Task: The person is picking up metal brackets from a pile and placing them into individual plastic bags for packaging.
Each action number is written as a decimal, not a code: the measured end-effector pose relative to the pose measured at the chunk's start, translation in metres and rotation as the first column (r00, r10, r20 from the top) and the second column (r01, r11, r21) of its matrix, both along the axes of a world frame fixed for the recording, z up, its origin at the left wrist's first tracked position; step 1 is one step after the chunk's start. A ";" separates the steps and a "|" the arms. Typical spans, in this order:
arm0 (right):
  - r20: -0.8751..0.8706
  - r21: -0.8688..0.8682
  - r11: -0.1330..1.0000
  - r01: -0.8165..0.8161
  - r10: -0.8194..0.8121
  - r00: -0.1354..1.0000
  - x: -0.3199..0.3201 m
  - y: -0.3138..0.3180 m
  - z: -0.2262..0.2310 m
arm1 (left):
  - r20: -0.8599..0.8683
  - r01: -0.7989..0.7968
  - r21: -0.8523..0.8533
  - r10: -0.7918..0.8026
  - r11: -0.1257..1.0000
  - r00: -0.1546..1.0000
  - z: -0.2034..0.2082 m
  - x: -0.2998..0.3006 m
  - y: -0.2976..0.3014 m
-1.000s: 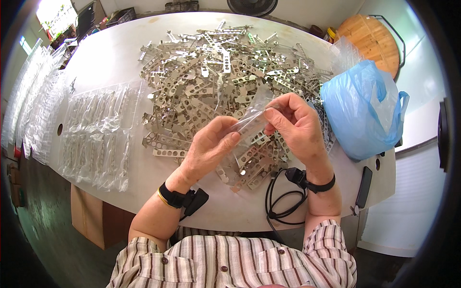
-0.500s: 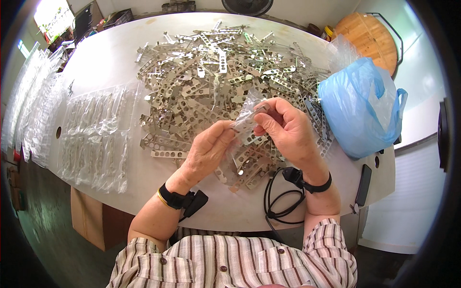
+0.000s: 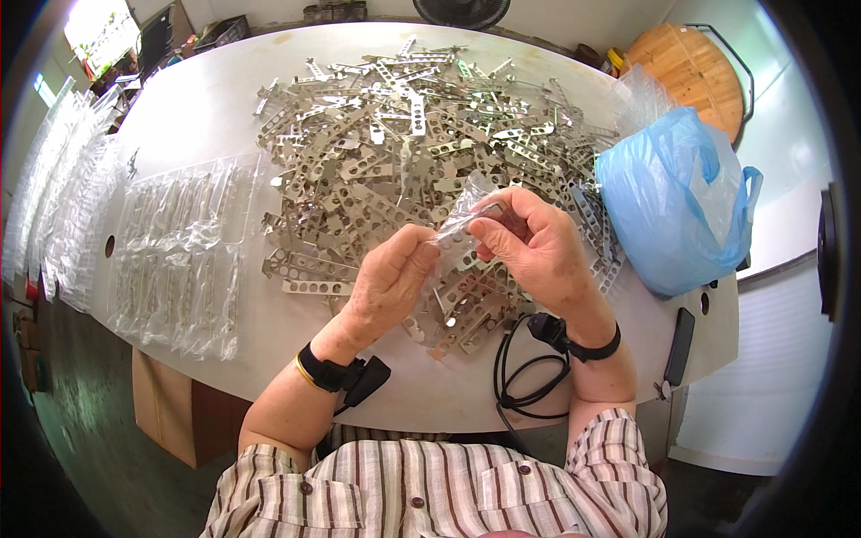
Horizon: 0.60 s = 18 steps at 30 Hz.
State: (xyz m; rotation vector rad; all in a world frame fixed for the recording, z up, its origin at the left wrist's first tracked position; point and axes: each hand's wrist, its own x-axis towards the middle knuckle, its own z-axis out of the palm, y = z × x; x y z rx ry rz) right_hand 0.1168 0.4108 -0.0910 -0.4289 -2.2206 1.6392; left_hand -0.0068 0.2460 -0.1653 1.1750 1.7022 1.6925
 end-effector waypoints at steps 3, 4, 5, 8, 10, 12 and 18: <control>0.010 -0.007 1.000 -0.013 0.013 1.000 0.000 0.002 -0.001 | -0.008 0.004 0.003 -0.004 1.000 1.000 0.002 0.001 0.000; 0.011 -0.008 1.000 -0.012 0.012 1.000 0.000 0.002 0.000 | -0.010 0.001 0.010 -0.001 1.000 1.000 0.002 0.001 0.000; 0.039 0.016 1.000 -0.008 0.008 0.999 0.001 0.002 0.002 | -0.012 -0.001 0.017 0.001 1.000 1.000 0.002 0.001 0.001; 0.044 0.023 1.000 0.013 -0.014 0.999 0.001 0.001 0.007 | 0.096 0.013 -0.008 -0.012 1.000 0.995 0.001 0.002 0.000; 0.018 0.006 1.000 0.020 -0.020 1.000 0.000 -0.001 0.008 | 0.118 0.005 0.045 -0.010 0.999 0.993 -0.006 0.001 0.001; -0.007 -0.033 0.997 0.073 -0.074 0.997 0.000 0.001 0.007 | 0.142 -0.002 0.098 -0.012 0.995 0.990 -0.007 0.003 0.003; -0.011 -0.033 0.999 0.035 -0.036 0.999 0.000 0.003 0.005 | 0.052 0.063 0.011 -0.063 0.998 0.997 -0.004 -0.002 0.000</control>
